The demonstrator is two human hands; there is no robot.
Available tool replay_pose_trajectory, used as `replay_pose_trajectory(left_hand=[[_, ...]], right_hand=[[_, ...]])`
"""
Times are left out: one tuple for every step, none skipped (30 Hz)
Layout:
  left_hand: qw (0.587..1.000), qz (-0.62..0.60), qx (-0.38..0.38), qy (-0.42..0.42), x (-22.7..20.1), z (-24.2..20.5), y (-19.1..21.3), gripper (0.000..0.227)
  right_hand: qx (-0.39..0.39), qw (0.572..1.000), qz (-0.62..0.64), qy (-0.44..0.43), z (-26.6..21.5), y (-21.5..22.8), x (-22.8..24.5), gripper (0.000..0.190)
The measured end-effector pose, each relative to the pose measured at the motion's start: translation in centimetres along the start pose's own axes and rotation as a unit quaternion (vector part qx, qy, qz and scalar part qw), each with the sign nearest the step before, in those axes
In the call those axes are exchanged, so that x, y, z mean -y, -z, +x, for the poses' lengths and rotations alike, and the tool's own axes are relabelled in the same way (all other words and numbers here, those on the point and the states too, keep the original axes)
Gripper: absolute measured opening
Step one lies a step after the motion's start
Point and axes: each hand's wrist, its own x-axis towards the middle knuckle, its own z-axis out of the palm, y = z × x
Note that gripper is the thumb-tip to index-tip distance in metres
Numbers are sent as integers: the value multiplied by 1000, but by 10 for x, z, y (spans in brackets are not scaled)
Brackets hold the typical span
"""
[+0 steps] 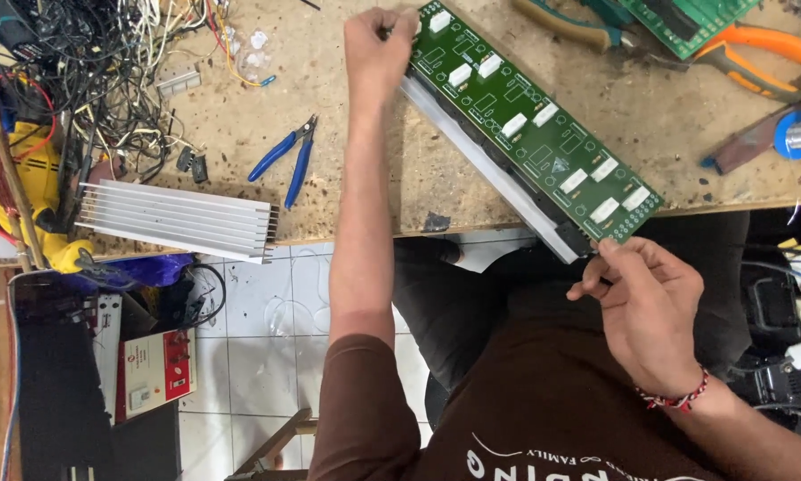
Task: The person aligns a green circuit board onto a silver heatsink, then uses a soldering iron to solder components on the board. The person flips the board over to check alignment and continues soldering.
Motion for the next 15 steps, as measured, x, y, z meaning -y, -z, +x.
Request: replay_pose_trajectory(left_hand=[[1000,-1,-2,-1,-1,-18,-3,13],[993,27,-75,-83,0,-37,-6,19],[974,54,-148,-163,0,-55,-9,42],[974,55,-149,-162,6,-88,-18,42],[955,33,-178,-237,12,-120,-27,46],[928,11,-204,-311,18,-151,-37,62],[928,11,-204,-312,5,-178,-40,62],[931,-6,-152,-332,-7,-206,-44,25],[930,-24,-99,-352,-19,-234,-48,22],[931,-24,-100,-351,-6,-247,-53,22],[956,-43,-56,-286,7,-260,-58,10],[974,-60,-11,-217,20,-275,-62,33],[975,-59,-12,-215,19,-268,-57,33],[971,-72,-7,-227,16,-263,-53,29],[968,-84,-1,-238,14,-257,-48,27]], right_hand=[[2,1000,0,1,1,1,-1,32],[-2,1000,2,1,1,2,-3,31],[-6,1000,4,1,2,3,-5,30],[-5,1000,4,0,2,3,-4,30],[-3,1000,6,0,3,2,-4,31],[-2,1000,9,0,3,2,-3,32],[-1,1000,9,1,4,1,-4,32],[-3,1000,7,-1,4,2,-4,32],[-5,1000,5,-2,4,2,-5,31],[-5,1000,3,-3,4,2,-2,31],[8,1000,-3,0,4,1,0,32],[21,1000,-9,1,2,1,2,33],[22,1000,-10,-2,3,1,1,33],[23,1000,-5,1,3,1,1,34],[25,1000,0,5,3,1,1,34]])
